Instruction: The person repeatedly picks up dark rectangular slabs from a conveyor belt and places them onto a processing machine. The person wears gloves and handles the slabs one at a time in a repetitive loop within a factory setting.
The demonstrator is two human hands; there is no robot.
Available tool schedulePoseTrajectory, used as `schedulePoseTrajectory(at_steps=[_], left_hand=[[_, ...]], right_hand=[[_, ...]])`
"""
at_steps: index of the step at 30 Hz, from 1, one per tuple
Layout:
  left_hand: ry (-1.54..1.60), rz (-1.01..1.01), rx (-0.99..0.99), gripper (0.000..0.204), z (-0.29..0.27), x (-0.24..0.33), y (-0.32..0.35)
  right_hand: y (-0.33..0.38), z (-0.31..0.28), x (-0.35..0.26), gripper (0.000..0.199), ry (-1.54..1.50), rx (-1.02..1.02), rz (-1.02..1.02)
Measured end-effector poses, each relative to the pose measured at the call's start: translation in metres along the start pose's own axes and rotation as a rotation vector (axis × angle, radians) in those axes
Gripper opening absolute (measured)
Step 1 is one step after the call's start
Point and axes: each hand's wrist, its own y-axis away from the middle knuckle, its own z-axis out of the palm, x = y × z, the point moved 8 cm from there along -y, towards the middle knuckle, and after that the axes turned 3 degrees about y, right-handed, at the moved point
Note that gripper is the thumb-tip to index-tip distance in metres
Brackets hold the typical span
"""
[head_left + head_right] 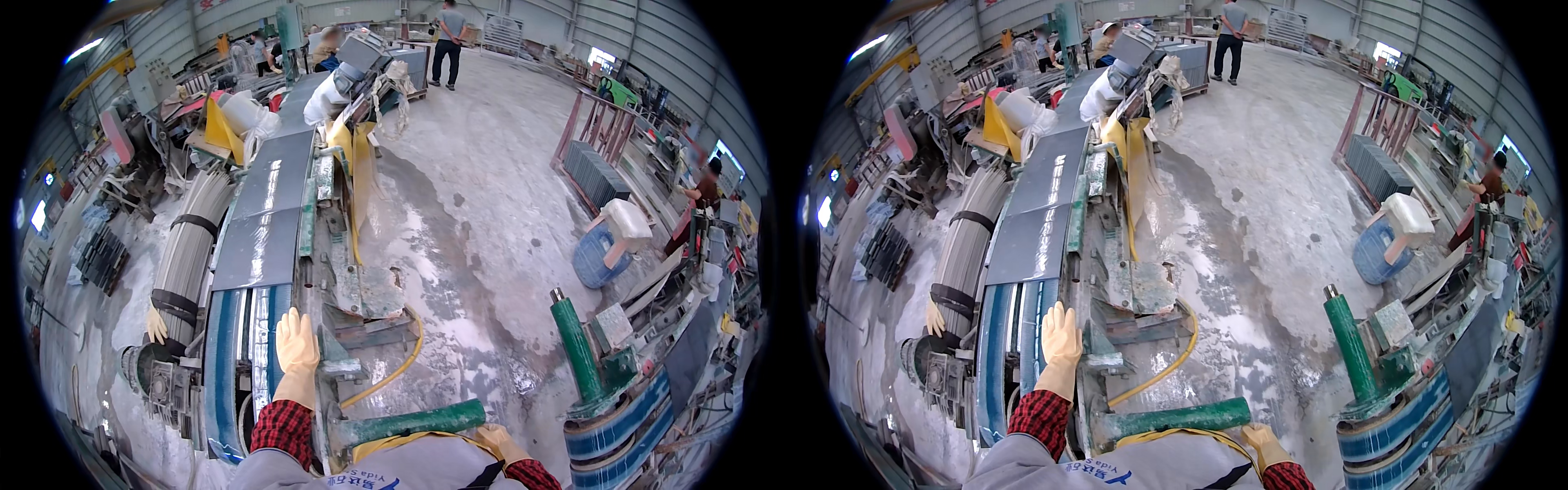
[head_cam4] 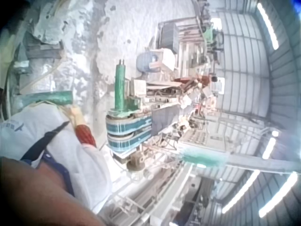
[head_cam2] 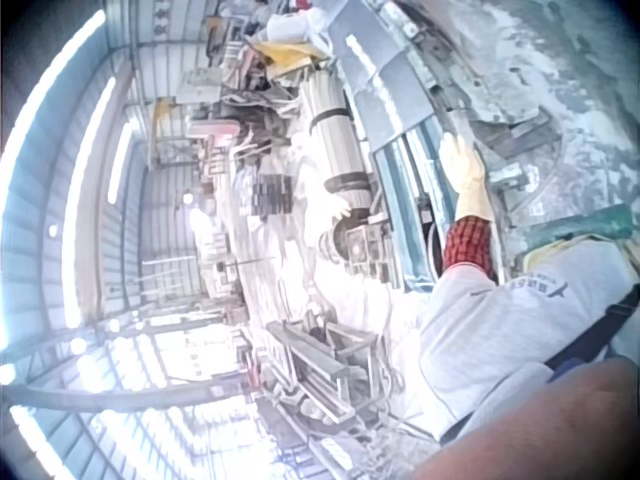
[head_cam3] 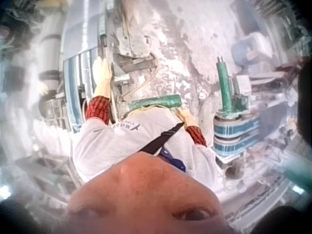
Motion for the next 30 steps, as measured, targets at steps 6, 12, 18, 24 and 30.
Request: schedulePoseTrajectory(at_steps=[6, 12, 18, 24, 30], left_hand=[[0.015, -0.001, -0.012, 0.046, 0.002, 0.000, 0.000], [-0.002, -0.019, -0.037, 0.048, 0.002, -0.002, 0.002], [-0.002, -0.026, -0.041, 0.049, -0.001, 0.001, 0.000], [-0.006, -0.011, -0.018, 0.052, 0.003, -0.004, 0.003], [0.009, -0.021, -0.034, 0.049, 0.002, -0.003, 0.002]], right_hand=[[-0.011, -0.002, 0.011, 0.021, 0.091, 0.038, -0.006], [0.012, 0.005, -0.011, 0.025, -0.066, -0.014, 0.033], [0.033, 0.004, -0.040, 0.023, 0.084, 0.005, -0.142], [0.063, 0.008, -0.069, 0.019, 0.061, -0.026, 0.007], [0.046, 0.012, -0.048, 0.020, -0.180, -0.067, -0.047]])
